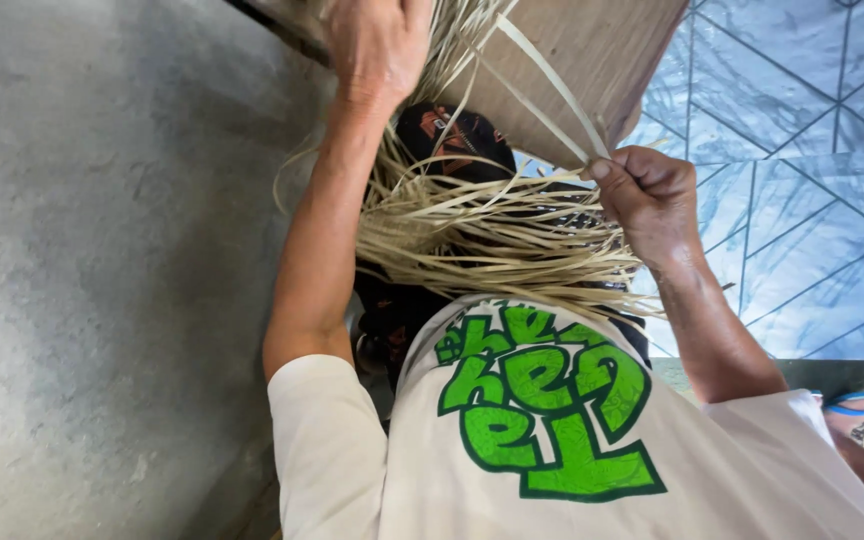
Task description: Weaving thin bamboo strips to create a base for a handcrafted item.
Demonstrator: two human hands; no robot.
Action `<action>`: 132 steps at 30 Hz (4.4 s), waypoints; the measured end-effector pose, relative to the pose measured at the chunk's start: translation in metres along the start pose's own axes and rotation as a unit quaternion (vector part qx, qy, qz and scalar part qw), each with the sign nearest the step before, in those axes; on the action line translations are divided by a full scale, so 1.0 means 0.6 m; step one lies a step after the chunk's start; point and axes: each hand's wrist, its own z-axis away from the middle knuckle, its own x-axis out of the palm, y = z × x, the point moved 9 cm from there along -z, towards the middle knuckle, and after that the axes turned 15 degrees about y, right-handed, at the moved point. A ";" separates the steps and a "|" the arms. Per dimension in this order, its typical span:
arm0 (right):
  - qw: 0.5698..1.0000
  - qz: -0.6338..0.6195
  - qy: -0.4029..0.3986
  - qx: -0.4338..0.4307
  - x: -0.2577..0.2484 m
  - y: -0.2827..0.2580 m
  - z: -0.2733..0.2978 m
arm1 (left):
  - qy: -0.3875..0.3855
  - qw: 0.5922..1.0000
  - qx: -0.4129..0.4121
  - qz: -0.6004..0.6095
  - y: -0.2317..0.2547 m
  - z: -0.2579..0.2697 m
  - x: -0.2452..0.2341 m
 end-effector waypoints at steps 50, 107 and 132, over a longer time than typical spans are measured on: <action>0.970 -0.003 -0.242 0.015 0.125 -0.021 0.046 | 0.111 0.795 -0.383 0.457 -0.006 0.250 -0.157; 0.837 0.221 -0.327 -0.379 0.279 -0.191 0.101 | -0.052 0.996 0.037 0.066 0.117 0.222 -0.309; 0.755 0.361 -0.326 -0.438 0.320 -0.136 0.121 | -0.231 0.972 -0.018 0.034 0.105 0.267 -0.234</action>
